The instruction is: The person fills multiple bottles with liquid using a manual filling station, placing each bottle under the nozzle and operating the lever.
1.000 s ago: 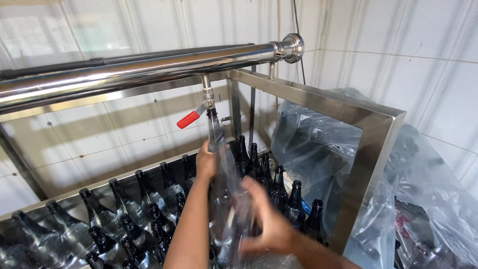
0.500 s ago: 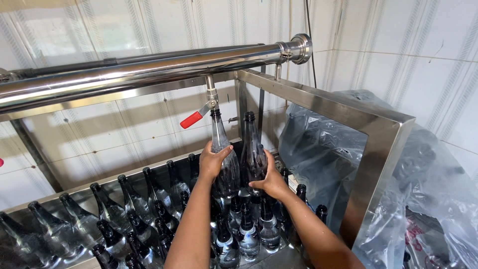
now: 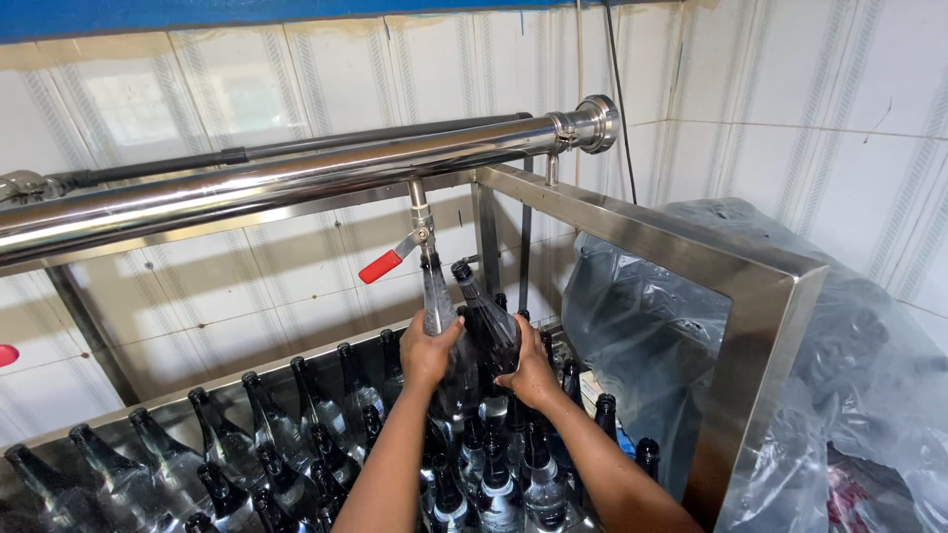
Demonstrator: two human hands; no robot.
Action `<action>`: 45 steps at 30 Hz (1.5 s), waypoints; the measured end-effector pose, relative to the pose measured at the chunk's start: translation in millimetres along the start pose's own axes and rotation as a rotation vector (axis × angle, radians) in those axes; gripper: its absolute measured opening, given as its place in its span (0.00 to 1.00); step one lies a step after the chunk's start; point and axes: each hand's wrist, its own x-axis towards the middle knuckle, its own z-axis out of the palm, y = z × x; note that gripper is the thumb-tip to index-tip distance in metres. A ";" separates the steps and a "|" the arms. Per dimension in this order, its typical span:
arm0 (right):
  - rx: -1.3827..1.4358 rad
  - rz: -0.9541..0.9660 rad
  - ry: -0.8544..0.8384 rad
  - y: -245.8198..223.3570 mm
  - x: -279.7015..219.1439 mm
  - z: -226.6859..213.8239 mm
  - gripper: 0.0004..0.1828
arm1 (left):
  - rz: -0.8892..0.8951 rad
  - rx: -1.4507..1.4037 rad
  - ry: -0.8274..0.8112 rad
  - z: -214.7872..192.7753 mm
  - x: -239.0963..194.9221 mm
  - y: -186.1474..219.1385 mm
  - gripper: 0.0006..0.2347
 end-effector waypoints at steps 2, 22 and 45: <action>-0.029 -0.004 -0.012 -0.5 0.1 4.9 0.67 | -0.010 0.053 0.001 -12.1 -19.1 3.7 0.34; 0.042 -0.019 -0.037 -16.2 5.0 26.4 0.69 | 0.057 0.406 0.272 -30.6 -0.8 -51.7 0.32; 0.502 -0.127 -0.090 5.6 40.7 81.5 0.79 | -0.099 0.305 0.419 -189.8 -117.8 -59.8 0.22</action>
